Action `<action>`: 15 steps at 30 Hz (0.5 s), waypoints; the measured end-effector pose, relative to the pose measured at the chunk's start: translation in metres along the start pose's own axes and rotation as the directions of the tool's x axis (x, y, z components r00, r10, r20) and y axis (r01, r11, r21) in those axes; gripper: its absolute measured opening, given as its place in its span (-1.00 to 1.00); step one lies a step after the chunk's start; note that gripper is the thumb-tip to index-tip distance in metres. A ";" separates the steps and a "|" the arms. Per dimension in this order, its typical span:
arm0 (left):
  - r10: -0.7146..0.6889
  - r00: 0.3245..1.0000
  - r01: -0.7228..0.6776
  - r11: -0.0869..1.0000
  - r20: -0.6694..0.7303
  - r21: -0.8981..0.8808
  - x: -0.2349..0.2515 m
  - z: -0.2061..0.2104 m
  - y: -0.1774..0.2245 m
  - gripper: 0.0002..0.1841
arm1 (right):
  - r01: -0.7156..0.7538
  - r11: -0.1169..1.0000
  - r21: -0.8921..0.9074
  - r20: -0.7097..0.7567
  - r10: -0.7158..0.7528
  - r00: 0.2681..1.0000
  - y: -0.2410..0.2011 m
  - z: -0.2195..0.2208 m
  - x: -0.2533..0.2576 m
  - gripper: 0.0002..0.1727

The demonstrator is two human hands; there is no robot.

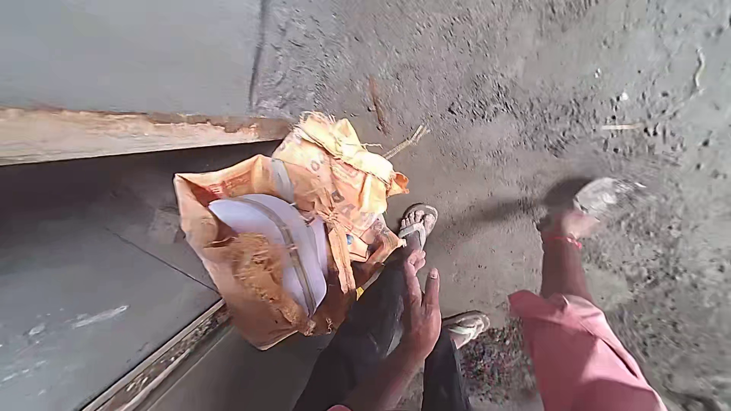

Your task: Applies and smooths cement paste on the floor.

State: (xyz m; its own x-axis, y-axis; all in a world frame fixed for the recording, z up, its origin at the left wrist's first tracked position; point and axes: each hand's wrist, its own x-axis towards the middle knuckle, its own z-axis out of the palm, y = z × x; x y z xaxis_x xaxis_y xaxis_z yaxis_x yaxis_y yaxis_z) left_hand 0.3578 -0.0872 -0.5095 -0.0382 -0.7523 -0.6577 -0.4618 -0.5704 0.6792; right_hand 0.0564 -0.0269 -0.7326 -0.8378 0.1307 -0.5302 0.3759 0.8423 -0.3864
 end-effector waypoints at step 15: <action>-0.156 0.974 0.122 0.973 -0.167 -0.194 0.030 -0.024 0.002 -0.47 | 0.701 0.626 -0.342 0.797 -0.203 0.570 -0.124 0.211 -0.227 -0.34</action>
State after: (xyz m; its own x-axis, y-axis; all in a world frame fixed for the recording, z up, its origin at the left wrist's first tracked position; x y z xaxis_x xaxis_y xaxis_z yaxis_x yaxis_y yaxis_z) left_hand 0.3765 -0.1189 -0.5201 0.1827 -0.6986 -0.6918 -0.2824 -0.7112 0.6437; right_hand 0.2836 -0.2713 -0.7237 -0.2380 -0.5130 -0.8247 -0.4877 0.7974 -0.3553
